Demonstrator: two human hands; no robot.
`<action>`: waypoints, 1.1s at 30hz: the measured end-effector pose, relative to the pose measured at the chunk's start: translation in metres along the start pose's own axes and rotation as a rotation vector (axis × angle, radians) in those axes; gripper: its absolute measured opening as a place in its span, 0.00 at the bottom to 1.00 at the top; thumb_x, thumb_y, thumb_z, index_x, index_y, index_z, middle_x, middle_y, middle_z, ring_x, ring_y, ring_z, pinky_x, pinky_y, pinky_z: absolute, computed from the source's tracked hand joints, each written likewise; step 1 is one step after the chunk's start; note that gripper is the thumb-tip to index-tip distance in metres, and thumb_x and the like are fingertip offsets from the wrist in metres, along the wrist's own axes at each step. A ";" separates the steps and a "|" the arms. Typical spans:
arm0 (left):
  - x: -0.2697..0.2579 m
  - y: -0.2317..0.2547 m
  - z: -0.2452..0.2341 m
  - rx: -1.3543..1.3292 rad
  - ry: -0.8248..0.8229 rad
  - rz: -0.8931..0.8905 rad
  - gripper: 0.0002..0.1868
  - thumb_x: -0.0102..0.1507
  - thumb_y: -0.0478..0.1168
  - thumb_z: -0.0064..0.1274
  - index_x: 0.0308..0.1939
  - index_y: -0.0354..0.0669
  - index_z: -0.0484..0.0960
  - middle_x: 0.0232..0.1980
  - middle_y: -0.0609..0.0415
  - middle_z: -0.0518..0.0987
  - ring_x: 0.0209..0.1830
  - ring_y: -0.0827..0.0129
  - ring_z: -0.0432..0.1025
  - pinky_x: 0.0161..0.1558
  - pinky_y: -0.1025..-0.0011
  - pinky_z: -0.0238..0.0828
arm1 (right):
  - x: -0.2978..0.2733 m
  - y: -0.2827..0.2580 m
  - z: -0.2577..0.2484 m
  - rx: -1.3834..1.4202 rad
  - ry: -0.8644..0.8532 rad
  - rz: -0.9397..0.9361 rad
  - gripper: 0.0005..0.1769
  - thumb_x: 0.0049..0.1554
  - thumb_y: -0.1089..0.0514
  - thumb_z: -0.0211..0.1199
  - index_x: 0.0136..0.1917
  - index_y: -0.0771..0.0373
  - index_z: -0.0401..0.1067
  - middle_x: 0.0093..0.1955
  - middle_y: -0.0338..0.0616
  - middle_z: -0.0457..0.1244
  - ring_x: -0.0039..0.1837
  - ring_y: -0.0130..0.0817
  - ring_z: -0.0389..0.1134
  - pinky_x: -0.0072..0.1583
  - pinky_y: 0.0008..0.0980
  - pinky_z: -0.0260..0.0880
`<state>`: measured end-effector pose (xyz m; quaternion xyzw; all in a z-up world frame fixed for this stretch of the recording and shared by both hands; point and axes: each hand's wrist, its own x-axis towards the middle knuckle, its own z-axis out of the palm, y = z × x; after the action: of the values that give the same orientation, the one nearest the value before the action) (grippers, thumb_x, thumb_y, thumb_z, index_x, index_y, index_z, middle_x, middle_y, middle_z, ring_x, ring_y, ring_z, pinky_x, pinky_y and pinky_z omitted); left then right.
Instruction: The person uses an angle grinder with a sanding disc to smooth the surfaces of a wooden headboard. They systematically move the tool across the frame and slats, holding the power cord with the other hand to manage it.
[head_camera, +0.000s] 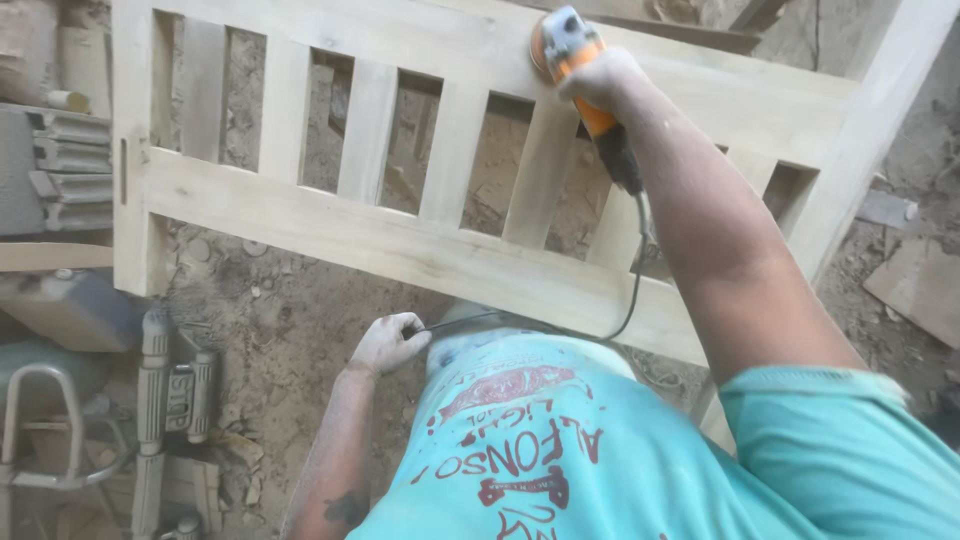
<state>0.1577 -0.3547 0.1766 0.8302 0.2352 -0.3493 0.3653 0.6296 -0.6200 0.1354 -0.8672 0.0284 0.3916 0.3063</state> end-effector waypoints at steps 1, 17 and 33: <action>0.010 0.005 -0.007 0.008 -0.012 -0.099 0.16 0.57 0.51 0.59 0.41 0.44 0.84 0.35 0.42 0.84 0.36 0.51 0.81 0.43 0.59 0.77 | -0.002 -0.002 -0.014 -0.014 0.012 -0.031 0.31 0.41 0.50 0.76 0.55 0.68 0.75 0.51 0.50 0.70 0.52 0.39 0.73 0.55 0.36 0.75; -0.003 0.049 -0.006 0.041 -0.028 0.027 0.17 0.55 0.50 0.59 0.39 0.42 0.85 0.38 0.45 0.85 0.41 0.58 0.80 0.47 0.62 0.76 | -0.058 0.245 -0.198 0.609 0.401 0.163 0.19 0.54 0.65 0.64 0.58 0.51 0.71 0.46 0.37 0.65 0.44 0.33 0.68 0.44 0.39 0.70; 0.030 -0.105 -0.112 -0.121 -0.083 -0.023 0.18 0.55 0.48 0.57 0.41 0.40 0.85 0.43 0.47 0.86 0.46 0.60 0.81 0.52 0.64 0.77 | -0.003 -0.127 0.041 0.304 0.125 0.147 0.29 0.44 0.59 0.73 0.58 0.62 0.69 0.48 0.46 0.67 0.48 0.39 0.71 0.52 0.41 0.76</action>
<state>0.1554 -0.1989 0.1627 0.7886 0.2499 -0.3728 0.4204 0.6371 -0.4950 0.1811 -0.8292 0.1694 0.3495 0.4020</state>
